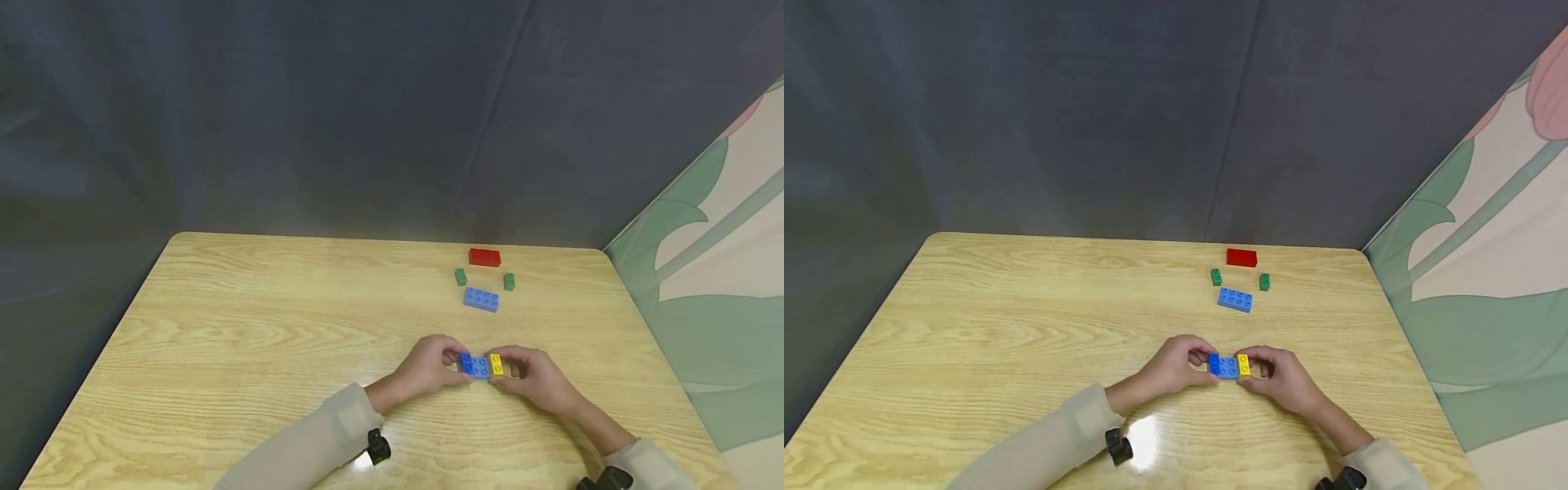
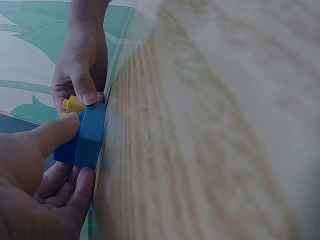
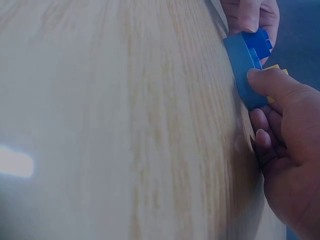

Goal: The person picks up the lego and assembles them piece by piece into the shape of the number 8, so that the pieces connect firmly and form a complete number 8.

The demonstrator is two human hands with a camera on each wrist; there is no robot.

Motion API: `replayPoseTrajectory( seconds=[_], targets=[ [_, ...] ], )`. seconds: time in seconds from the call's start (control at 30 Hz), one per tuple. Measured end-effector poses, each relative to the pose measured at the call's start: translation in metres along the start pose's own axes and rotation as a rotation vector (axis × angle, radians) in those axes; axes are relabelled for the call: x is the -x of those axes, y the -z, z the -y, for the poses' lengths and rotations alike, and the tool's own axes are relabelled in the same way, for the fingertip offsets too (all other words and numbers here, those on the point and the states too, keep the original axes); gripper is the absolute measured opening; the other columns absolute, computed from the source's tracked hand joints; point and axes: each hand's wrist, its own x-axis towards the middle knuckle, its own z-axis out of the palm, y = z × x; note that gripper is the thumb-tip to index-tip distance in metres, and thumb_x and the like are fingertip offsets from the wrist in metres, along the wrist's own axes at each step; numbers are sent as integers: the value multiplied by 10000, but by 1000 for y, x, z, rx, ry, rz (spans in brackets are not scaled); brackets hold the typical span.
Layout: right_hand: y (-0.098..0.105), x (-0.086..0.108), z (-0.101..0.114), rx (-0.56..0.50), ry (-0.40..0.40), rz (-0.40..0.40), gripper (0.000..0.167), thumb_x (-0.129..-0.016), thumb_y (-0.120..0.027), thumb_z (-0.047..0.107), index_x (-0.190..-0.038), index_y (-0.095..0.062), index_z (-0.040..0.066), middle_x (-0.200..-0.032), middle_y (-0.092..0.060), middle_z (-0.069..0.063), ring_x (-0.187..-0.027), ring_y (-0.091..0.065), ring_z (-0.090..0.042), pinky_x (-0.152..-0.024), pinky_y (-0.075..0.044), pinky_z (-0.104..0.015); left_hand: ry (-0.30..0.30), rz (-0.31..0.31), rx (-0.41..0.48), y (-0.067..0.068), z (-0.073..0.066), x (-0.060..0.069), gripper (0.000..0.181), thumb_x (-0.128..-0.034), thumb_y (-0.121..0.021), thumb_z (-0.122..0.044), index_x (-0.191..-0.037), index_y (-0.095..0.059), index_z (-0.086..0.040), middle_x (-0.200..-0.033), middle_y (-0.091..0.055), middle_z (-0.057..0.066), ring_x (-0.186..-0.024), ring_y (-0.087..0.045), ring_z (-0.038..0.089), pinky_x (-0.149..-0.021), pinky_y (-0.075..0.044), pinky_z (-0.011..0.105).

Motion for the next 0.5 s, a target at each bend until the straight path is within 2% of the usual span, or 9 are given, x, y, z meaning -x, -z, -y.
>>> replayPoseTrajectory(
  seconds=[0.5],
  targets=[
    [1,-1,-1,34,4,3,383,-853,-835,149,-1211,-712,88,-818,-555,19,-695,-474,-97,-565,-384,-242,2,-9,-4,-2,1,-3,350,-786,-898,-151,-1090,-748,-62,-927,-648,-74,-823,-574,12,-755,-497,161]
  ],
)
